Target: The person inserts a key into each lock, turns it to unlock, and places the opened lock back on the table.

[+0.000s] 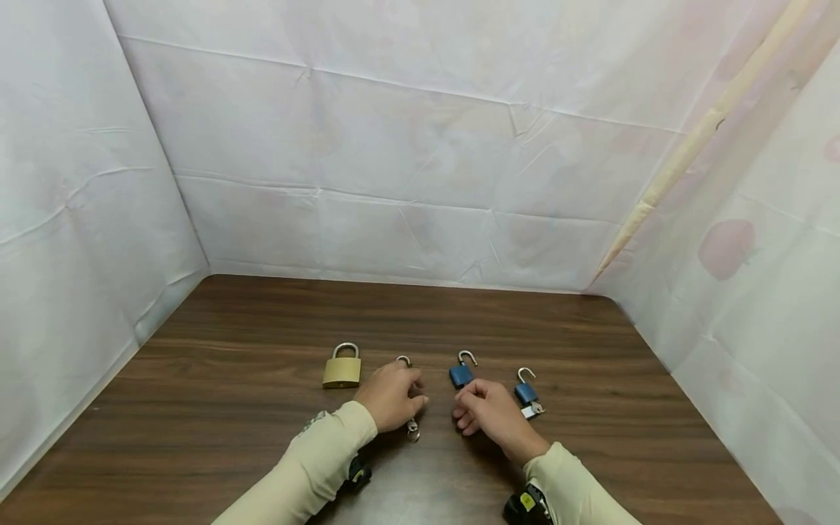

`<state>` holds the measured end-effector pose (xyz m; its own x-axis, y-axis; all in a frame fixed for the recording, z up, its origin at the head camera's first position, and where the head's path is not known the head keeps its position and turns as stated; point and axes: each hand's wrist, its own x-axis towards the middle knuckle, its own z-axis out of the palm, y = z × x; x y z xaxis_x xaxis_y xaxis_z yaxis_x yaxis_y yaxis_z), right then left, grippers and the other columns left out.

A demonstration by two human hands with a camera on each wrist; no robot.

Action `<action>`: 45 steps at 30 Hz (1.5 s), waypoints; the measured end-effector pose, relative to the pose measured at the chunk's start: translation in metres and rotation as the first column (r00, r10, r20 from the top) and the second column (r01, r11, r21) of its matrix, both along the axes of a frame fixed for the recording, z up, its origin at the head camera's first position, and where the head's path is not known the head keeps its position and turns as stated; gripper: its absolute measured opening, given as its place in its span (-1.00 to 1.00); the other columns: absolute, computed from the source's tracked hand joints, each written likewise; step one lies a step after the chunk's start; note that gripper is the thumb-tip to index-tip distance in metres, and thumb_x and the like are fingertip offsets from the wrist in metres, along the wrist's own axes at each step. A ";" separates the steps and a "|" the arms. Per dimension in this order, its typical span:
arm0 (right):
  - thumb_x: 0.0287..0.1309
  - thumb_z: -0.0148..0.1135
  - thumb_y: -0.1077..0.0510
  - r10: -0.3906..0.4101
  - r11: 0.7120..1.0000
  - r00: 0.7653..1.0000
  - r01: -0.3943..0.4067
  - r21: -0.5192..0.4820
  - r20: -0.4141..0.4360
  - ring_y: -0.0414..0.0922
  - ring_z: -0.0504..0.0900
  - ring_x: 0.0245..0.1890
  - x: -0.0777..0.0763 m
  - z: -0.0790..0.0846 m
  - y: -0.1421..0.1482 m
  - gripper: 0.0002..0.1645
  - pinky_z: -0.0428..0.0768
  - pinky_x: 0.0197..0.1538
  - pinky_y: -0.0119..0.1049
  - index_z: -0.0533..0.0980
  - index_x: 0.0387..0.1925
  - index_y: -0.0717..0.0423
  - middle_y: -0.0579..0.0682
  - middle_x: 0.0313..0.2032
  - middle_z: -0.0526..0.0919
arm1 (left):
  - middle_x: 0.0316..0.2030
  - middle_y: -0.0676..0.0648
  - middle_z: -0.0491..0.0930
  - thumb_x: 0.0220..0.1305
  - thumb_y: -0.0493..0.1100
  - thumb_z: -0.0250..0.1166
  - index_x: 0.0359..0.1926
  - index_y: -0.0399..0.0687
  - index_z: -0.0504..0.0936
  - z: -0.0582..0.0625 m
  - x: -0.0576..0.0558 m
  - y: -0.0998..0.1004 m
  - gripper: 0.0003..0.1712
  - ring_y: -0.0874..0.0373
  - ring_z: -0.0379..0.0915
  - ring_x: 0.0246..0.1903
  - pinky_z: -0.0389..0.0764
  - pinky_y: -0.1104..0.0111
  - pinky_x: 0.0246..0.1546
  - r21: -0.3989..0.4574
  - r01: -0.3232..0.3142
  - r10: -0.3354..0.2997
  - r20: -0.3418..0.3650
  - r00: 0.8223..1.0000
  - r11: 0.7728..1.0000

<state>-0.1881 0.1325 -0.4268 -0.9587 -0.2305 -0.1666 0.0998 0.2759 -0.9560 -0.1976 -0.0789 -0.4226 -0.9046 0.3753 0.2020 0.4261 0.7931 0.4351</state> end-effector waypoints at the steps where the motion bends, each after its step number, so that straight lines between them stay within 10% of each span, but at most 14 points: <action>1: 0.32 0.12 0.23 -0.001 1.000 1.000 0.001 0.004 0.000 -0.09 0.64 -0.50 0.000 0.001 0.000 -0.79 0.68 -0.38 -0.18 0.53 -0.25 0.36 0.12 -0.42 0.64 | -0.35 0.04 0.57 0.19 -0.01 0.47 -0.21 -0.02 0.73 0.000 0.002 -0.003 -0.76 0.16 0.53 -0.35 0.56 0.26 -0.33 -0.008 0.001 -0.001 0.001 1.000 1.000; 26: 0.36 0.14 0.20 0.003 0.999 1.000 -0.002 0.035 -0.019 -0.08 0.63 -0.47 0.002 -0.005 -0.001 -0.79 0.68 -0.36 -0.16 0.54 -0.25 0.33 0.11 -0.40 0.64 | -0.50 0.11 0.47 0.06 0.08 0.57 -0.31 0.00 0.54 0.001 0.024 -0.018 -0.59 0.22 0.40 -0.53 0.47 0.28 -0.47 -0.031 -0.021 0.026 0.178 0.984 0.999; 45: 0.39 0.11 0.20 0.113 0.994 0.994 -0.113 -0.004 0.002 -0.08 0.65 -0.47 0.006 0.000 -0.012 -0.76 0.68 -0.34 -0.17 0.56 -0.21 0.36 0.09 -0.39 0.66 | -0.53 0.13 0.59 0.24 -0.36 0.35 -0.39 -0.07 0.69 0.000 0.020 -0.027 -0.88 0.29 0.46 -0.51 0.52 0.36 -0.45 0.271 -0.025 -0.049 0.265 0.963 0.962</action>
